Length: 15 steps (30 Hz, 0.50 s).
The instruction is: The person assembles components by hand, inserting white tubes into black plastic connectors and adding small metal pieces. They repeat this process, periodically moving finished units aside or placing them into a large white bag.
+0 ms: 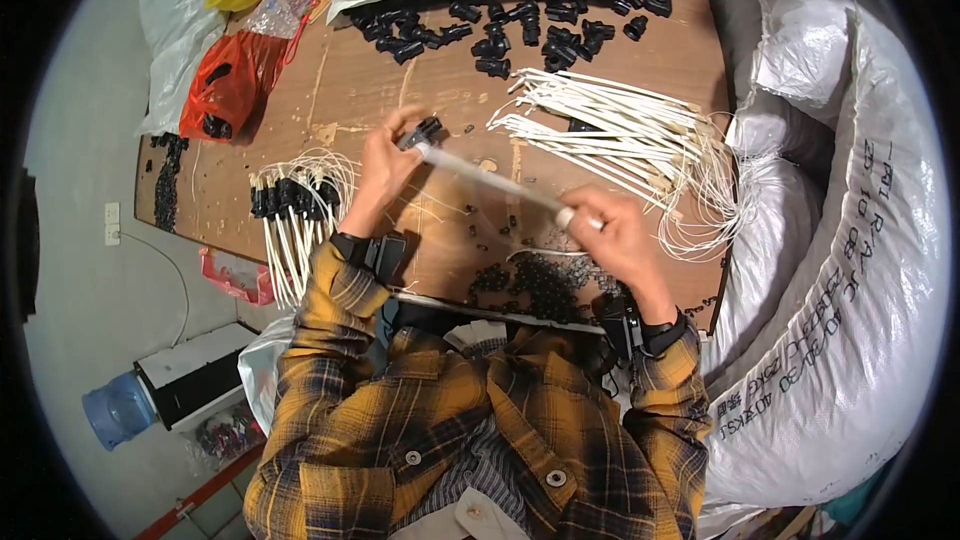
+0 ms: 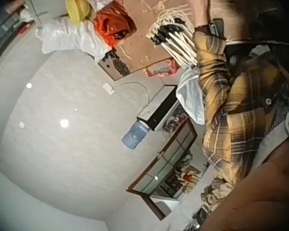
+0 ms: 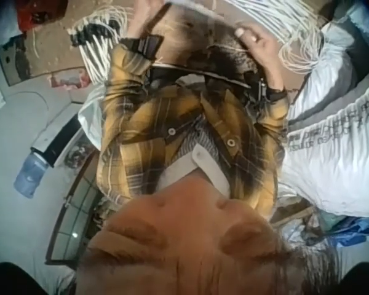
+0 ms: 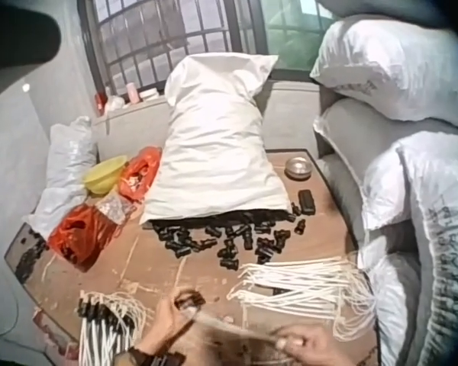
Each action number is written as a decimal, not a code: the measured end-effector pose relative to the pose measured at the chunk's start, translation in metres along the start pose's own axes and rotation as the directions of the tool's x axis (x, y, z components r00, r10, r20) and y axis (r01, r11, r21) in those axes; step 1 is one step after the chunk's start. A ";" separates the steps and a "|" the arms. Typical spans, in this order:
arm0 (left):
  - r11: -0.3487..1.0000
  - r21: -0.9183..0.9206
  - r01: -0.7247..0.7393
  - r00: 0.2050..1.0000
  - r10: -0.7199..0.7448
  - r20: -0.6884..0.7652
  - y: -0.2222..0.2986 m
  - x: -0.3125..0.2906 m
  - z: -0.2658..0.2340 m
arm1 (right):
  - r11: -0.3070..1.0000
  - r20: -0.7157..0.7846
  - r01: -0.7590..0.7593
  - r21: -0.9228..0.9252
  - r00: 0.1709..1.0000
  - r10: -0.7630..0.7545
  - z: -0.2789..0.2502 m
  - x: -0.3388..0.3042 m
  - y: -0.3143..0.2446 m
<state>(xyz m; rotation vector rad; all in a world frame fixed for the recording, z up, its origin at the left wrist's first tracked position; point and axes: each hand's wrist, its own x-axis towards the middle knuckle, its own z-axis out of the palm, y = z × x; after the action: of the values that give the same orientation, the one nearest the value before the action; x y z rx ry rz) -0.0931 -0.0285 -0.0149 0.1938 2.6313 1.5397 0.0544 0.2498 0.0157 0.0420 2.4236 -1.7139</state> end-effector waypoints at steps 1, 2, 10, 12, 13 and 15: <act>0.991 -0.119 0.058 0.996 -0.050 0.071 -0.002 -0.006 -0.002 | 0.993 -0.113 -0.081 0.082 0.989 0.090 0.004 0.001 0.000; 0.991 -0.118 0.063 0.996 -0.056 0.063 -0.002 -0.011 -0.003 | 0.994 -0.104 -0.080 0.081 0.991 0.088 0.007 0.001 -0.002; 0.969 -0.233 0.085 0.965 -0.021 0.261 -0.004 -0.024 -0.012 | 0.996 -0.098 0.055 -0.069 0.993 -0.062 0.016 -0.003 -0.010; 0.986 -0.155 -0.070 0.936 0.118 0.331 0.001 -0.027 -0.020 | 0.972 -0.089 0.177 -0.152 0.977 -0.192 0.018 -0.006 -0.015; 0.982 -0.119 -0.148 0.911 0.183 0.369 0.001 -0.028 -0.023 | 0.952 -0.080 0.237 -0.192 0.963 -0.256 0.017 -0.008 -0.018; 0.971 -0.089 -0.221 0.909 0.238 0.341 -0.002 -0.027 -0.029 | 0.940 -0.046 0.266 -0.212 0.959 -0.281 0.011 -0.005 -0.019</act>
<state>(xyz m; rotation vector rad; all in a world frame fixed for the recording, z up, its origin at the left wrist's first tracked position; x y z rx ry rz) -0.0706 -0.0584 -0.0022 0.7273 2.3532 1.4653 0.0585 0.2333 0.0303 -0.2750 2.7590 -1.5770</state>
